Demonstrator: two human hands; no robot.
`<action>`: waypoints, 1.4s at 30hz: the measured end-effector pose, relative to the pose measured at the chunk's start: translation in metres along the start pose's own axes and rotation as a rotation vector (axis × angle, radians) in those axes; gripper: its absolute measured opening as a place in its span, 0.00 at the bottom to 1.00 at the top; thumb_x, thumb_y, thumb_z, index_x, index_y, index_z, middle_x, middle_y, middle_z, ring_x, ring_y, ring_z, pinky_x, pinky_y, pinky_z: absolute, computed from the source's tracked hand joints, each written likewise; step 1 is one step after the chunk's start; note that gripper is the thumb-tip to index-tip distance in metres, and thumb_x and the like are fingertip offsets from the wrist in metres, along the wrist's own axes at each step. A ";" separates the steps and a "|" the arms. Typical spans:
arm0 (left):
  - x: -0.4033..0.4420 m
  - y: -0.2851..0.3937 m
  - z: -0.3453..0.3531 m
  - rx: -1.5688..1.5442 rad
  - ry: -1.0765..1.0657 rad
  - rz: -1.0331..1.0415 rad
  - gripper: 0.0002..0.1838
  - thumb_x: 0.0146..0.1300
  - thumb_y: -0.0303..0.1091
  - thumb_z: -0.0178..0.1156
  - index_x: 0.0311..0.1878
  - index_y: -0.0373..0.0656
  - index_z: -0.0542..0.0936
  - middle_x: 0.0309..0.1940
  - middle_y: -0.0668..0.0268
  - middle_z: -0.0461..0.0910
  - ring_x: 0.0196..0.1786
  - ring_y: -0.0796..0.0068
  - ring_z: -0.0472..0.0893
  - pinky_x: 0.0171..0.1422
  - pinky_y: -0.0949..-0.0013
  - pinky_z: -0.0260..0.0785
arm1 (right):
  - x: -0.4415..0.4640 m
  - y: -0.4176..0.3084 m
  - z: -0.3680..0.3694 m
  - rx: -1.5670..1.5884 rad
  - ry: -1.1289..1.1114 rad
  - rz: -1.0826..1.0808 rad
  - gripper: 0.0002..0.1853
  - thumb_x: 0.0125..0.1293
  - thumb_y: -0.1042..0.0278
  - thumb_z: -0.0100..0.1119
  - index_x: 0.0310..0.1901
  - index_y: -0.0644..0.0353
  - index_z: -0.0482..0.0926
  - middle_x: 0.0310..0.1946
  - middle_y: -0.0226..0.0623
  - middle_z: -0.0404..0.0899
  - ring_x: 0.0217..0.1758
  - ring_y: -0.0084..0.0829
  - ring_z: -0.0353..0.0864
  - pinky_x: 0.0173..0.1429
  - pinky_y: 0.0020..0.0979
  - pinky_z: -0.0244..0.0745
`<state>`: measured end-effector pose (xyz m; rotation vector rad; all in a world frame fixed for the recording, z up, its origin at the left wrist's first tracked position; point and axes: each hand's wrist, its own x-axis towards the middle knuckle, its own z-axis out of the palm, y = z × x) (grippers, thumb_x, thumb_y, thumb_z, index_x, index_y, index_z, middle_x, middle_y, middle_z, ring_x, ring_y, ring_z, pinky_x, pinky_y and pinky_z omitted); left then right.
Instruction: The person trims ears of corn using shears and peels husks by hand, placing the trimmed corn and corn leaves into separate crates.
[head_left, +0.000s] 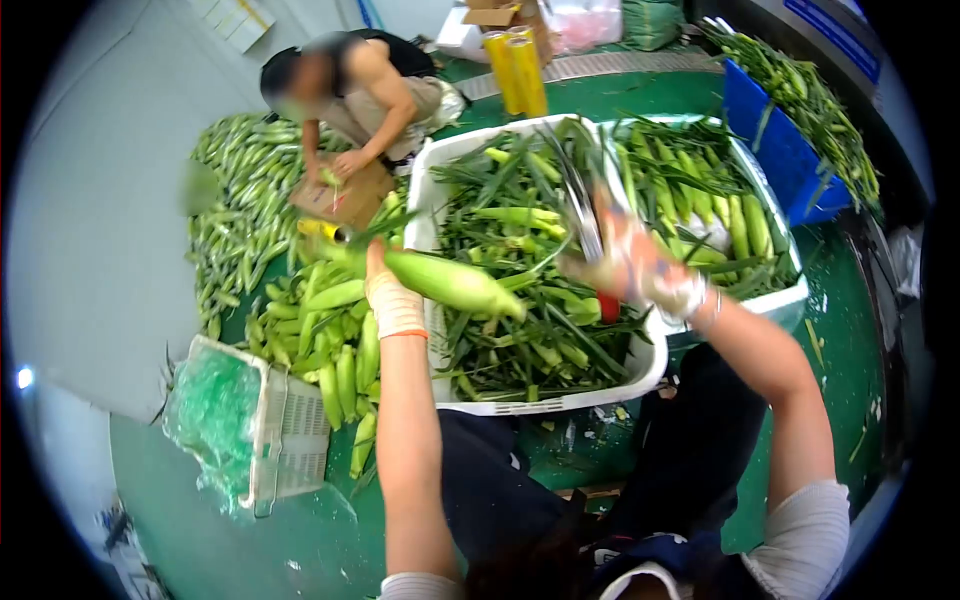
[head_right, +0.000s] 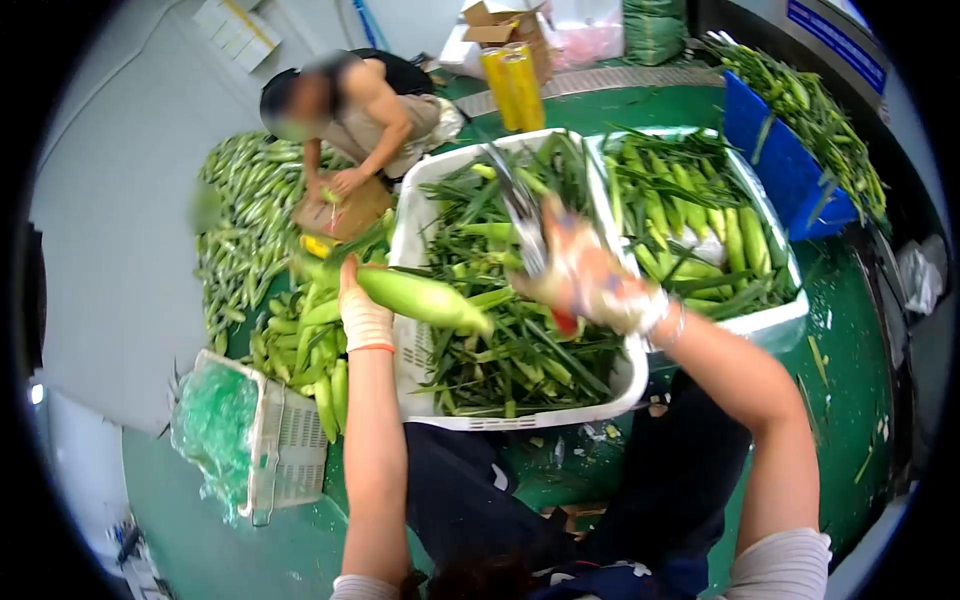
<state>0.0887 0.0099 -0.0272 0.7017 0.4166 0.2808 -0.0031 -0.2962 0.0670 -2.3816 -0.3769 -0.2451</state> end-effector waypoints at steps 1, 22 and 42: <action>0.009 0.006 -0.014 -0.123 0.005 -0.034 0.22 0.60 0.52 0.57 0.31 0.38 0.73 0.22 0.59 0.75 0.24 0.63 0.73 0.35 0.61 0.71 | -0.018 -0.002 0.015 0.018 -0.180 0.102 0.37 0.49 0.53 0.66 0.54 0.71 0.63 0.42 0.57 0.74 0.49 0.50 0.76 0.53 0.41 0.73; 0.006 -0.001 -0.033 -0.041 0.026 -0.036 0.31 0.63 0.54 0.52 0.54 0.32 0.69 0.49 0.52 0.75 0.44 0.58 0.76 0.54 0.57 0.68 | -0.029 0.033 0.159 0.127 -0.149 0.336 0.16 0.54 0.62 0.62 0.36 0.66 0.72 0.27 0.47 0.78 0.27 0.39 0.78 0.34 0.37 0.74; 0.021 0.034 -0.049 0.527 0.119 0.372 0.14 0.63 0.35 0.51 0.31 0.32 0.78 0.25 0.57 0.79 0.26 0.70 0.77 0.33 0.67 0.71 | -0.021 0.037 0.053 0.290 -0.020 0.237 0.21 0.51 0.61 0.66 0.39 0.65 0.69 0.26 0.44 0.78 0.28 0.39 0.79 0.35 0.38 0.75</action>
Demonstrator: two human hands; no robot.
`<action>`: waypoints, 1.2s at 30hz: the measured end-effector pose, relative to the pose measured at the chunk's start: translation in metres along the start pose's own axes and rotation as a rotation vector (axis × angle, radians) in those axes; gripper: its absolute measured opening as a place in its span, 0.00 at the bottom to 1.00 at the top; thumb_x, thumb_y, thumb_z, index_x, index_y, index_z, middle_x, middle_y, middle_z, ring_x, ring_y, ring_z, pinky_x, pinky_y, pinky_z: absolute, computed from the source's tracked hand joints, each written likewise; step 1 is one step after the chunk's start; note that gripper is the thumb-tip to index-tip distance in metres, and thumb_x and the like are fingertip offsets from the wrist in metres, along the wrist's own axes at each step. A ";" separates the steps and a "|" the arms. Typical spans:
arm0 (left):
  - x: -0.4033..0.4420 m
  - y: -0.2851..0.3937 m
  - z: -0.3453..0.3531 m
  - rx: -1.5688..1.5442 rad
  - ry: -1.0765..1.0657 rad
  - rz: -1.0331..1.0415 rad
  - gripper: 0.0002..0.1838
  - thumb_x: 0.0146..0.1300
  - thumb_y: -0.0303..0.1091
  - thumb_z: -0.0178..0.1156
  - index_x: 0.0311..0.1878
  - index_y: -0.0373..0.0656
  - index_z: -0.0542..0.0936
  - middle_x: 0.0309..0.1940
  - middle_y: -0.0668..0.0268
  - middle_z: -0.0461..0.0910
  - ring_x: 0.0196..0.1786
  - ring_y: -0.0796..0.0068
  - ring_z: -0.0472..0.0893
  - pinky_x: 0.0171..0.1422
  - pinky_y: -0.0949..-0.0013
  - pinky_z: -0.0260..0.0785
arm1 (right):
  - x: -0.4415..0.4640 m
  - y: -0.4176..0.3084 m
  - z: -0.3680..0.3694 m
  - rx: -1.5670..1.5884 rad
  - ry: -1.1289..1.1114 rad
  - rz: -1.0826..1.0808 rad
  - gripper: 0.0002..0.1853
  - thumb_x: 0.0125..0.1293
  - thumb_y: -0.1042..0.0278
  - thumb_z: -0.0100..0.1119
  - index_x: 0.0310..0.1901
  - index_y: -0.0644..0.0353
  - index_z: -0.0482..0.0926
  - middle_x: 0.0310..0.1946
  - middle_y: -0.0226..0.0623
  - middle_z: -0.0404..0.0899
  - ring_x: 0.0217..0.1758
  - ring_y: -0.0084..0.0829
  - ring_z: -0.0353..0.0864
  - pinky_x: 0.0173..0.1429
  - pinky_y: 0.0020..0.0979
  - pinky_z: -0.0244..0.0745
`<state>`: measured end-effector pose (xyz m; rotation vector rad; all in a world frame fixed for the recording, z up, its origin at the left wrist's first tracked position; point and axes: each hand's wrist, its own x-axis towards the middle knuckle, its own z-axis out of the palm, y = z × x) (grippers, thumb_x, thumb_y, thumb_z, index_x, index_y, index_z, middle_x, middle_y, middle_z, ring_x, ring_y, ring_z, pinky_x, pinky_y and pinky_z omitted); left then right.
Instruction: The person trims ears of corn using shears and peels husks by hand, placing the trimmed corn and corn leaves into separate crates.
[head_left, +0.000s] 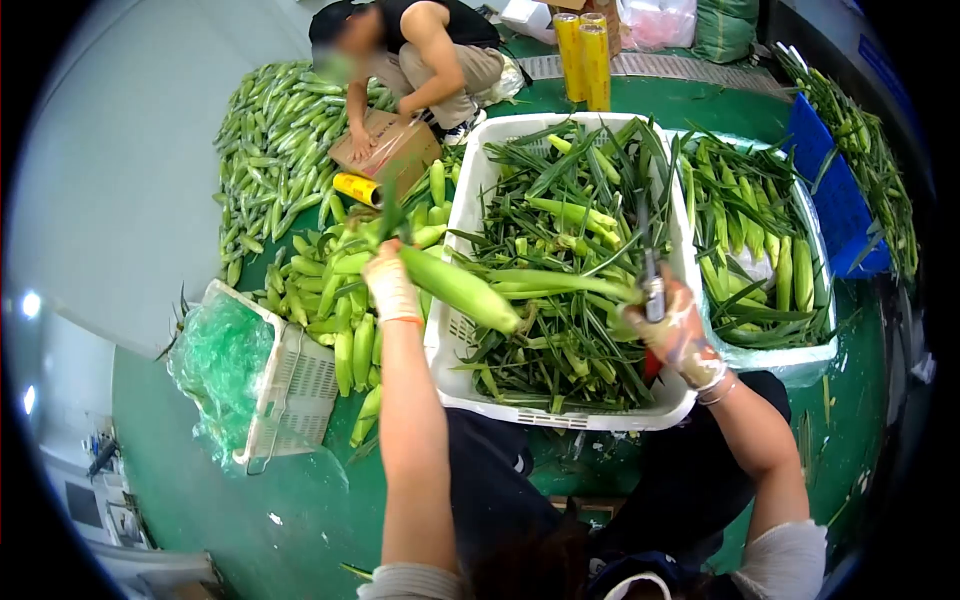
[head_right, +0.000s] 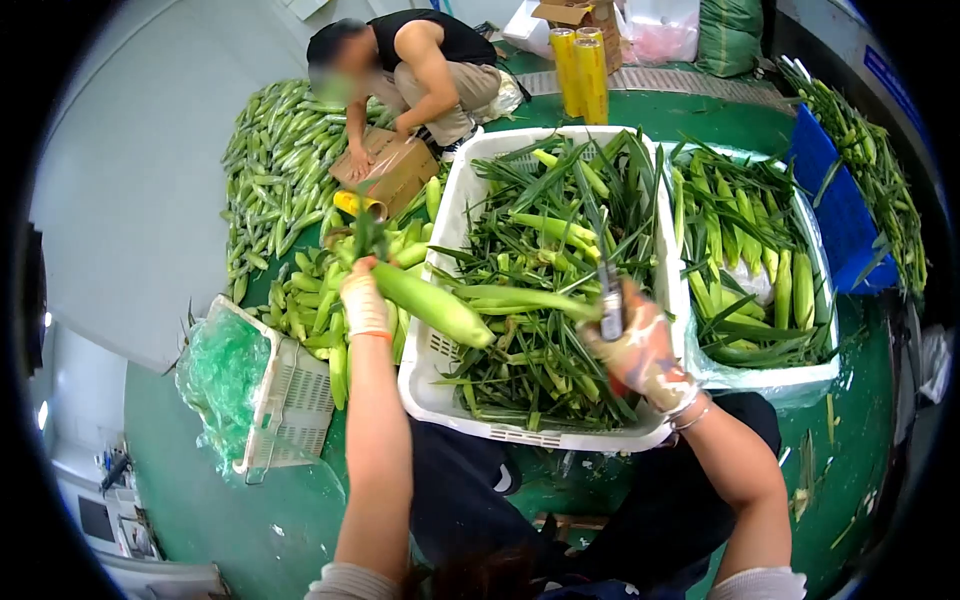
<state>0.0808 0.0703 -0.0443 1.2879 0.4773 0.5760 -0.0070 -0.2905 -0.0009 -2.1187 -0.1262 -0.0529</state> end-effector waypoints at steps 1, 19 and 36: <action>-0.001 0.004 -0.003 -0.001 0.013 0.004 0.14 0.63 0.35 0.51 0.31 0.32 0.78 0.25 0.57 0.79 0.26 0.70 0.77 0.33 0.67 0.71 | 0.009 0.001 -0.008 -0.100 -0.009 -0.011 0.22 0.51 0.61 0.66 0.40 0.66 0.68 0.27 0.45 0.78 0.29 0.40 0.79 0.36 0.38 0.76; -0.104 0.008 0.069 0.264 -0.557 -0.133 0.26 0.50 0.37 0.70 0.50 0.37 0.74 0.37 0.64 0.79 0.41 0.71 0.76 0.48 0.67 0.70 | 0.002 0.022 0.090 0.495 -0.481 0.062 0.28 0.51 0.66 0.71 0.49 0.63 0.66 0.36 0.33 0.76 0.39 0.25 0.75 0.45 0.28 0.75; -0.123 0.018 0.059 1.207 -0.961 0.229 0.31 0.44 0.37 0.66 0.54 0.43 0.72 0.41 0.56 0.81 0.43 0.58 0.81 0.50 0.63 0.73 | 0.049 0.033 0.032 0.285 -0.736 -0.057 0.22 0.49 0.61 0.71 0.39 0.64 0.72 0.32 0.37 0.77 0.31 0.23 0.75 0.38 0.28 0.74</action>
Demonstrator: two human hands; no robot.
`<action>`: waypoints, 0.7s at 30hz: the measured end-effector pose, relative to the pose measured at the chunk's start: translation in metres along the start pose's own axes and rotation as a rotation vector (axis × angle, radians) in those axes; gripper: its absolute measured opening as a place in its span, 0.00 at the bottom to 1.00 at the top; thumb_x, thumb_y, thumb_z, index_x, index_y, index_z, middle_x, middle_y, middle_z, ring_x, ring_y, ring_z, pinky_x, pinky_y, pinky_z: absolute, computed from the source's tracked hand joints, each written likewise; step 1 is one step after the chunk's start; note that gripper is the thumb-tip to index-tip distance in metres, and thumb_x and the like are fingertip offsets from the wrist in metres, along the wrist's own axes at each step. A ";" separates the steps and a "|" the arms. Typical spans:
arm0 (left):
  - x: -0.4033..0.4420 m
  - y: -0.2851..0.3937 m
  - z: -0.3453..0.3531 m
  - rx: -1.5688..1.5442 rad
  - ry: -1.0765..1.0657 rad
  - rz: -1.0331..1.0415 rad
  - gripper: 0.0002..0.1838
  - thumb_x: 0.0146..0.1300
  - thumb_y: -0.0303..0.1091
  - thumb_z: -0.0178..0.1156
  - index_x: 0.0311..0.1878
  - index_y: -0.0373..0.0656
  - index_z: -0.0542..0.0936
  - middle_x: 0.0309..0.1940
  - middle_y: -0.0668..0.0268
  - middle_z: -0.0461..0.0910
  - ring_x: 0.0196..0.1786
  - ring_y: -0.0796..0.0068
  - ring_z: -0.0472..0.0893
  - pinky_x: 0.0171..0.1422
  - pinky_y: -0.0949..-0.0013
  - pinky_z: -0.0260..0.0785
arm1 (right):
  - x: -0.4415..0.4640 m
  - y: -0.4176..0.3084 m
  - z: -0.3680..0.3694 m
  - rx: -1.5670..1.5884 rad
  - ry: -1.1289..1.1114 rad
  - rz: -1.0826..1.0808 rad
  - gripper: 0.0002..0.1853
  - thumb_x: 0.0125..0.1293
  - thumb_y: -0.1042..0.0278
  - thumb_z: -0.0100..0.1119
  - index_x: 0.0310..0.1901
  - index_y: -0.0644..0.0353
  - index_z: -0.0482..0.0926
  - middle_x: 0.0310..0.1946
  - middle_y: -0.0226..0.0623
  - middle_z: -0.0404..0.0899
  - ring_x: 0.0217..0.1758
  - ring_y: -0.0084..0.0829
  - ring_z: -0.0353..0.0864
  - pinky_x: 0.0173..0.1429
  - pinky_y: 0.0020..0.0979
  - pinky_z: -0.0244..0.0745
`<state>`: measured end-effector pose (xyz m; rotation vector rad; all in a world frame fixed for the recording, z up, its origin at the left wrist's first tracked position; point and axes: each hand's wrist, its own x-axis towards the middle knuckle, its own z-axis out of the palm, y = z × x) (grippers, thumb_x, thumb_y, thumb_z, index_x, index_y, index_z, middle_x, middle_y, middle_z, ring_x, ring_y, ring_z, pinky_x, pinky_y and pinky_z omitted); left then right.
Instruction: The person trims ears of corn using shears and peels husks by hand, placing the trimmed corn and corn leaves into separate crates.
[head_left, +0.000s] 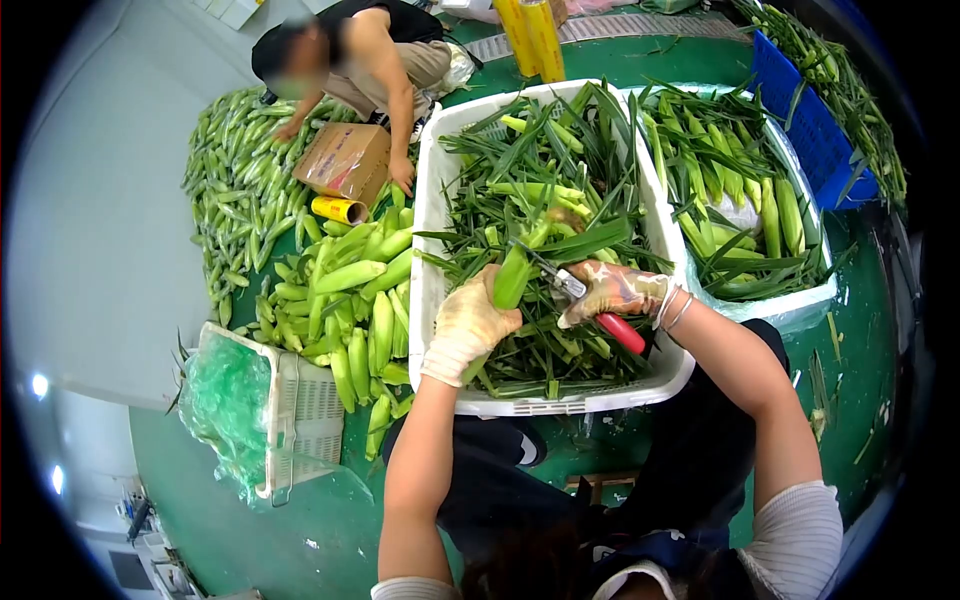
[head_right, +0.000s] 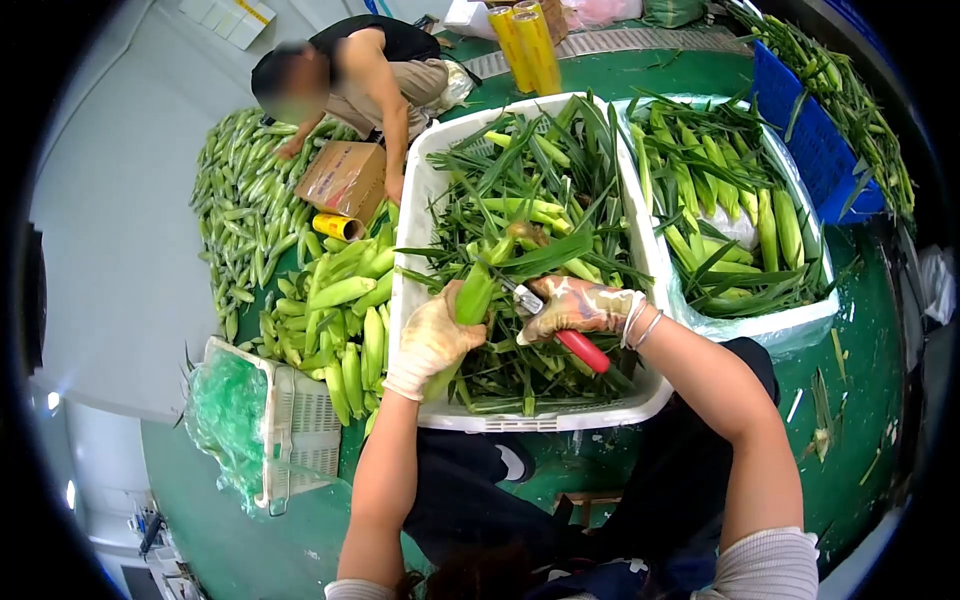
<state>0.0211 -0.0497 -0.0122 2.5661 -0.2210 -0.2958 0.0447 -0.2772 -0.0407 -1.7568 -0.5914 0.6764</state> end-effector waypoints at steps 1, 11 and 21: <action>0.006 -0.023 0.011 -0.256 0.012 0.022 0.31 0.44 0.33 0.67 0.54 0.40 0.71 0.40 0.59 0.81 0.41 0.65 0.80 0.48 0.67 0.73 | -0.003 0.006 0.004 0.502 -0.091 0.132 0.14 0.52 0.65 0.68 0.33 0.63 0.73 0.24 0.33 0.76 0.22 0.20 0.73 0.28 0.25 0.74; 0.000 -0.035 0.002 -0.982 -0.008 0.010 0.24 0.51 0.29 0.65 0.53 0.39 0.71 0.40 0.63 0.79 0.41 0.75 0.77 0.46 0.72 0.72 | 0.031 -0.016 0.032 0.490 0.334 -0.081 0.22 0.57 0.58 0.67 0.46 0.62 0.71 0.30 0.27 0.73 0.31 0.20 0.70 0.39 0.24 0.70; 0.019 -0.179 -0.059 -1.291 0.677 -0.155 0.25 0.68 0.54 0.44 0.55 0.42 0.70 0.51 0.61 0.74 0.49 0.65 0.74 0.59 0.60 0.67 | 0.061 0.041 -0.039 0.094 0.896 0.140 0.13 0.53 0.65 0.63 0.37 0.62 0.74 0.23 0.36 0.76 0.23 0.31 0.75 0.31 0.32 0.72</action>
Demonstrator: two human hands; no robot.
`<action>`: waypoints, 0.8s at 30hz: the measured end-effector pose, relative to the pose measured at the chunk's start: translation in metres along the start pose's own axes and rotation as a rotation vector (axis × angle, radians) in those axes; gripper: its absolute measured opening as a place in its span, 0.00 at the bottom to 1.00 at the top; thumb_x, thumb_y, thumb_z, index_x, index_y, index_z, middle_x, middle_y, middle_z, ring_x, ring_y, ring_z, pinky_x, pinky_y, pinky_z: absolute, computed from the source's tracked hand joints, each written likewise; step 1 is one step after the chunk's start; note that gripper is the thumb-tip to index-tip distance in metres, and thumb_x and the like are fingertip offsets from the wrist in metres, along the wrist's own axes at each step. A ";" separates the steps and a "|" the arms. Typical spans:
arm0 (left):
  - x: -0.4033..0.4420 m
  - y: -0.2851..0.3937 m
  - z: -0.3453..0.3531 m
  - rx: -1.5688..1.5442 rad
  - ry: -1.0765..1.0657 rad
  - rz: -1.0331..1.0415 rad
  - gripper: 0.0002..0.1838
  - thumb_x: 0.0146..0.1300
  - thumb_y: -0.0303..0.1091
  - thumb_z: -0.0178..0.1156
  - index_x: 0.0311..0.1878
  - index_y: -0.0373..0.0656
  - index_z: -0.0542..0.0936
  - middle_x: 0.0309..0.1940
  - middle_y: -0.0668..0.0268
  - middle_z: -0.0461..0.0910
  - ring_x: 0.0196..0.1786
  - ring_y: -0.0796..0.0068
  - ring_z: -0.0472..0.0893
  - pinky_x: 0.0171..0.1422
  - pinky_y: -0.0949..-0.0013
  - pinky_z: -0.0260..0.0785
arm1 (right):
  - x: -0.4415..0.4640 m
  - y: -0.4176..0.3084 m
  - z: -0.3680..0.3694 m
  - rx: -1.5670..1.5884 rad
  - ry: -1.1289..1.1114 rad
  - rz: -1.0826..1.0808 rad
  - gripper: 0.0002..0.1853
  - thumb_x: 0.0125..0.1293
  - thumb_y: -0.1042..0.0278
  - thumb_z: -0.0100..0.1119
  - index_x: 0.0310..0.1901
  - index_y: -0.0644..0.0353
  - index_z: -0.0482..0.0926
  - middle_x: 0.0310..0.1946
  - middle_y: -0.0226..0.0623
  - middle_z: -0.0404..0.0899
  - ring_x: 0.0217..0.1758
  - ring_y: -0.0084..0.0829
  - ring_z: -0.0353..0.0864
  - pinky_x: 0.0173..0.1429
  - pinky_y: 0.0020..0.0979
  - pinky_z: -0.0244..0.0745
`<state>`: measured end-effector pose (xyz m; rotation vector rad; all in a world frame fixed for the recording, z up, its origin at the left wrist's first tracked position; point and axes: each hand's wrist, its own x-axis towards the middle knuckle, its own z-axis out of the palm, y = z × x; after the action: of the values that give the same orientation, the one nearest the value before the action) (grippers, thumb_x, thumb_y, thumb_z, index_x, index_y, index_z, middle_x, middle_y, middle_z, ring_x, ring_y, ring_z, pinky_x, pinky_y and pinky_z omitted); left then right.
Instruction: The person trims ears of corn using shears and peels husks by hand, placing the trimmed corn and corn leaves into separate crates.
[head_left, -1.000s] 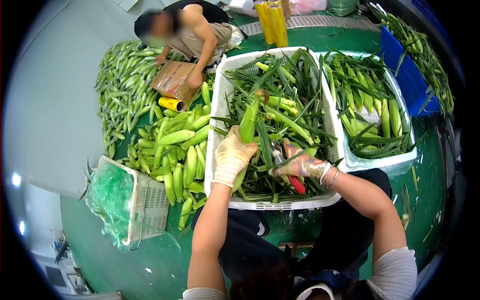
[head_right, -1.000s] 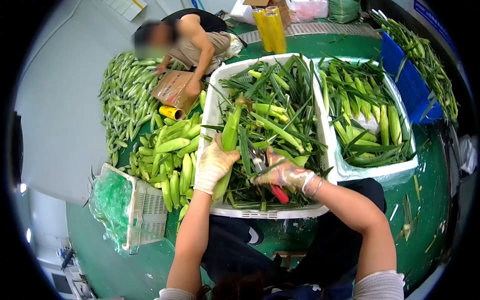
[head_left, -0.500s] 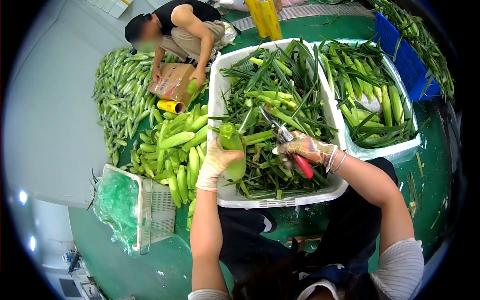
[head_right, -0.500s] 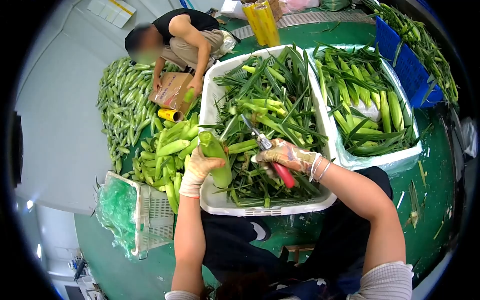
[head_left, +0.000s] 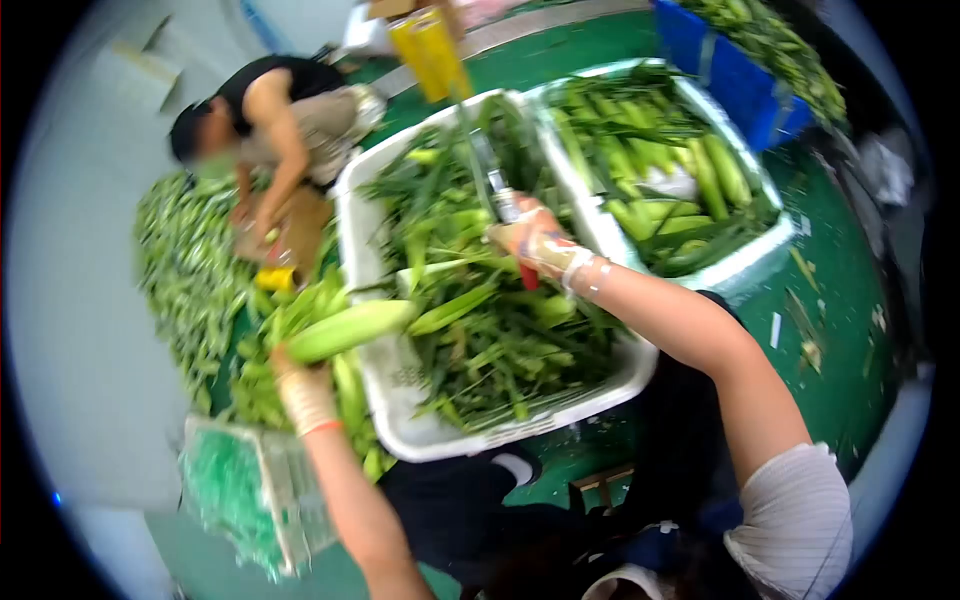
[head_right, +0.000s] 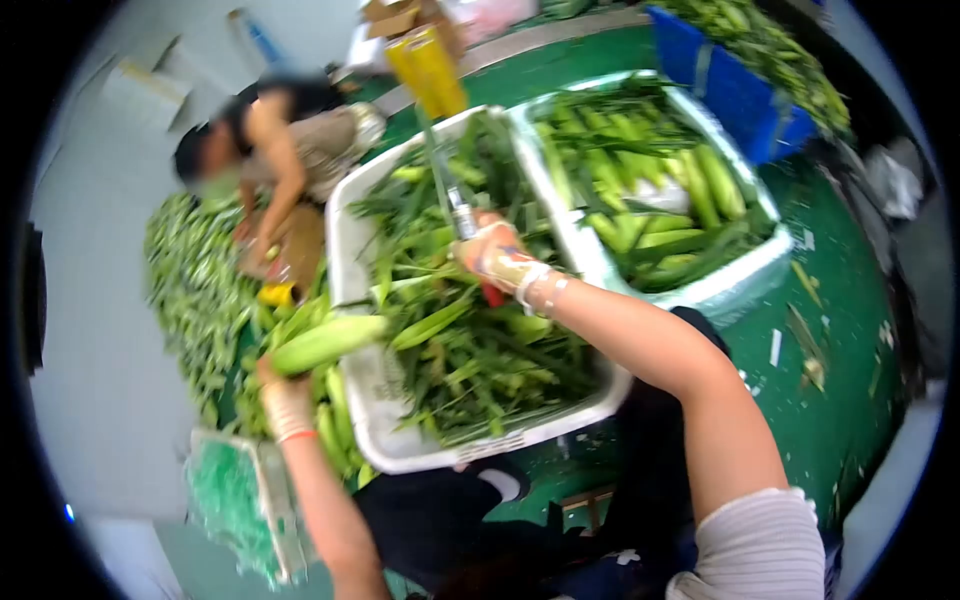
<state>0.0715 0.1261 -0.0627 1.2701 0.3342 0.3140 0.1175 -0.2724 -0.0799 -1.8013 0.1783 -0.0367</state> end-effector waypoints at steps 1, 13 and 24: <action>0.016 0.011 -0.012 -0.131 0.072 -0.074 0.25 0.68 0.52 0.46 0.56 0.41 0.69 0.53 0.61 0.74 0.55 0.65 0.72 0.60 0.59 0.67 | 0.003 -0.006 -0.019 -0.188 -0.032 0.096 0.15 0.53 0.63 0.65 0.37 0.63 0.72 0.23 0.35 0.76 0.23 0.31 0.76 0.32 0.30 0.73; 0.143 -0.065 -0.050 0.302 0.548 -0.098 0.22 0.68 0.38 0.50 0.60 0.36 0.67 0.61 0.54 0.65 0.60 0.60 0.67 0.55 0.61 0.75 | 0.011 0.119 -0.329 -1.326 0.575 0.278 0.15 0.46 0.63 0.61 0.35 0.62 0.76 0.35 0.48 0.80 0.38 0.45 0.82 0.43 0.40 0.77; 0.070 0.000 0.044 0.289 -0.167 -0.195 0.18 0.62 0.44 0.57 0.48 0.41 0.76 0.35 0.67 0.77 0.35 0.74 0.76 0.40 0.72 0.70 | -0.019 0.119 -0.356 -0.252 0.352 0.023 0.24 0.53 0.59 0.64 0.47 0.65 0.72 0.40 0.45 0.79 0.44 0.40 0.77 0.51 0.35 0.72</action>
<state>0.1539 0.1164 -0.0561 1.5231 0.3662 -0.0090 0.0437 -0.6398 -0.1098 -2.0330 0.4717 -0.3290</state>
